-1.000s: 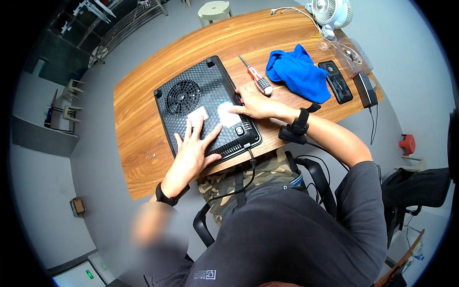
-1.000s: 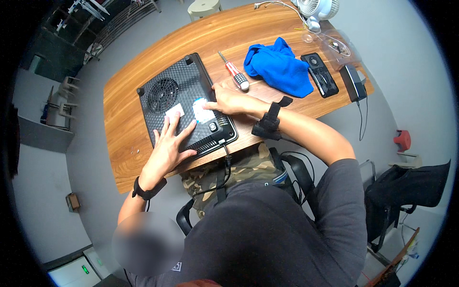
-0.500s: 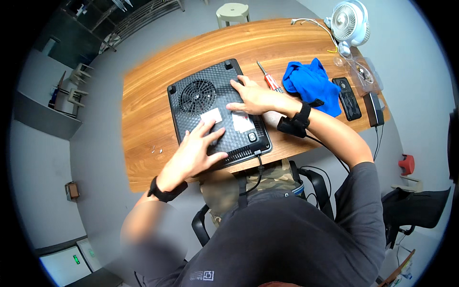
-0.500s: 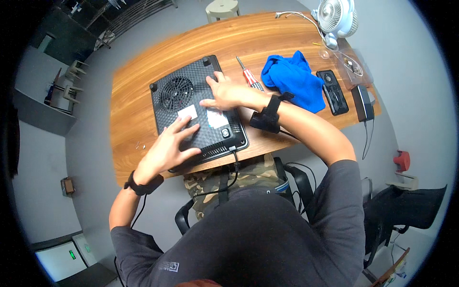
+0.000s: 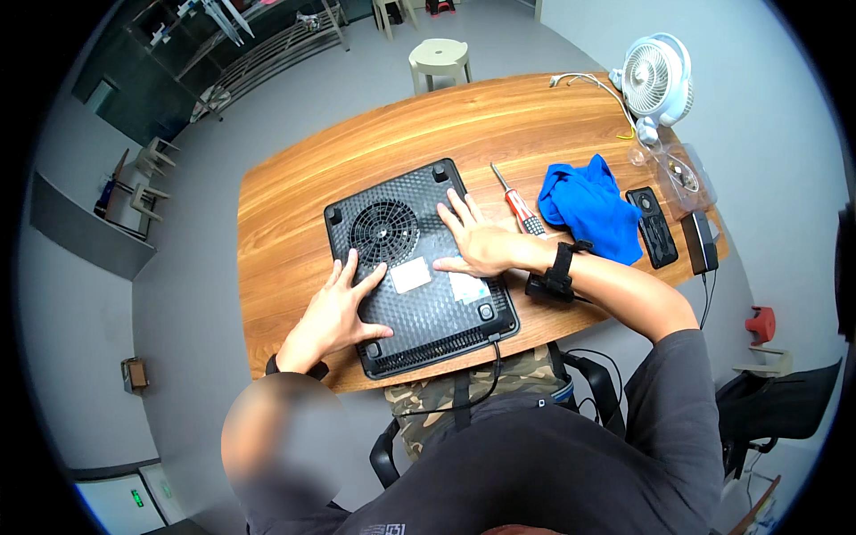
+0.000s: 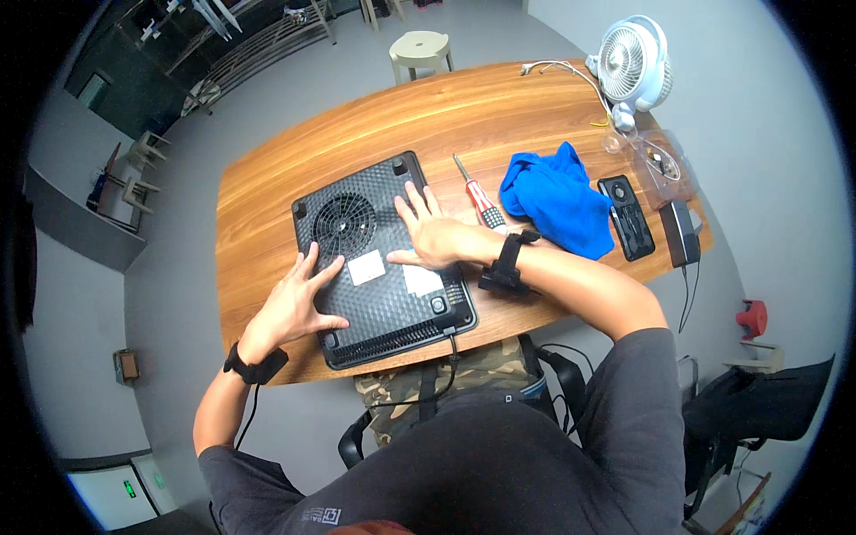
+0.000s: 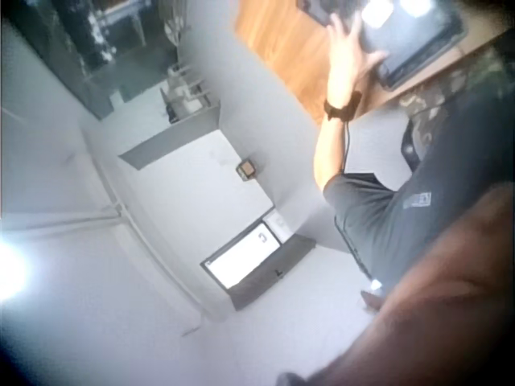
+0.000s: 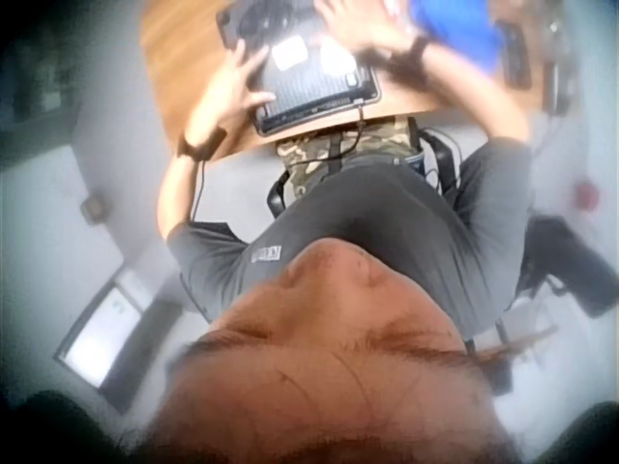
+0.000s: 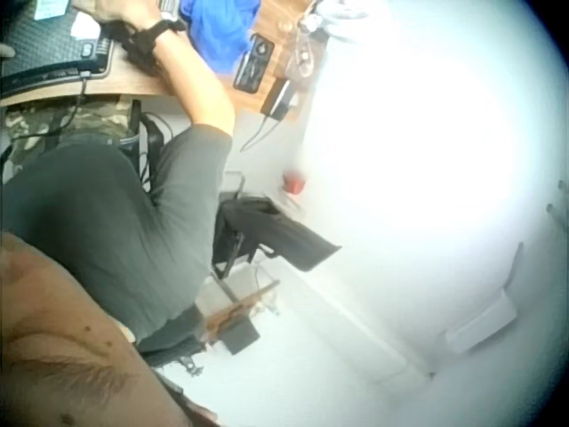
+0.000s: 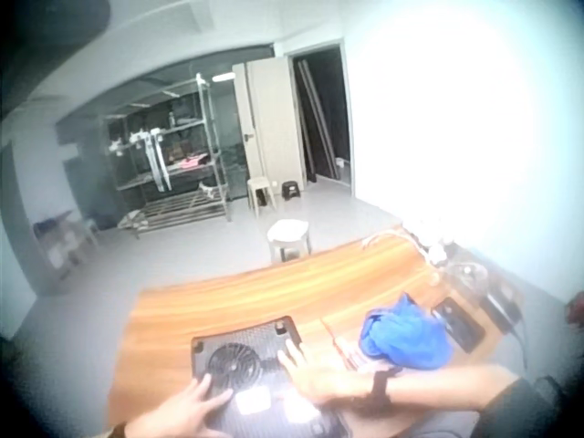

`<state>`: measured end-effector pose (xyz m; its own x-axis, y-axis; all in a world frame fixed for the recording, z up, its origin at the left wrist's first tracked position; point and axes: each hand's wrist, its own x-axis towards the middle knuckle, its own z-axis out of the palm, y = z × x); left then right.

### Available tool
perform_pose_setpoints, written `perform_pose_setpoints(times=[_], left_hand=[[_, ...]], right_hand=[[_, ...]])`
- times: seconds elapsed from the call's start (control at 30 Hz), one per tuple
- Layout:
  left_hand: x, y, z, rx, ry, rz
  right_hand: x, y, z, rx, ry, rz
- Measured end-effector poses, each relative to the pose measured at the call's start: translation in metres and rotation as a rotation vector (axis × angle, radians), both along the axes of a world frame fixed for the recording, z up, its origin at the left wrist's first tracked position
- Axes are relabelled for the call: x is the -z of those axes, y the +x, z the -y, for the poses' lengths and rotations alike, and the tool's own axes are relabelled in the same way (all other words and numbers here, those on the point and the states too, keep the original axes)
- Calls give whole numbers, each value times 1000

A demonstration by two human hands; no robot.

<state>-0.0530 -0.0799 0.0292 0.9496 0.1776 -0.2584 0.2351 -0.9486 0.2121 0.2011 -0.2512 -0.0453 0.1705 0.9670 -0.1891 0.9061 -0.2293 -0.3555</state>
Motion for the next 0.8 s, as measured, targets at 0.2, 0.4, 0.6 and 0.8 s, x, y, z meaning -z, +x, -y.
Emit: perform_pose_setpoints(times=[0.2,0.4,0.6,0.8], left_hand=[[1,2,0,-5,-15,17],[8,-3,-1,13,8,61],[-1,-2,2,5,38,12],[1,-8,0,-9,63,-22]], right_hand=[[-3,0,5,38,6,-81],[-5,-1,4,41,-12,-79],[-6,2,2,65,-49,-73],[-21,9,1,81,-81,-120]])
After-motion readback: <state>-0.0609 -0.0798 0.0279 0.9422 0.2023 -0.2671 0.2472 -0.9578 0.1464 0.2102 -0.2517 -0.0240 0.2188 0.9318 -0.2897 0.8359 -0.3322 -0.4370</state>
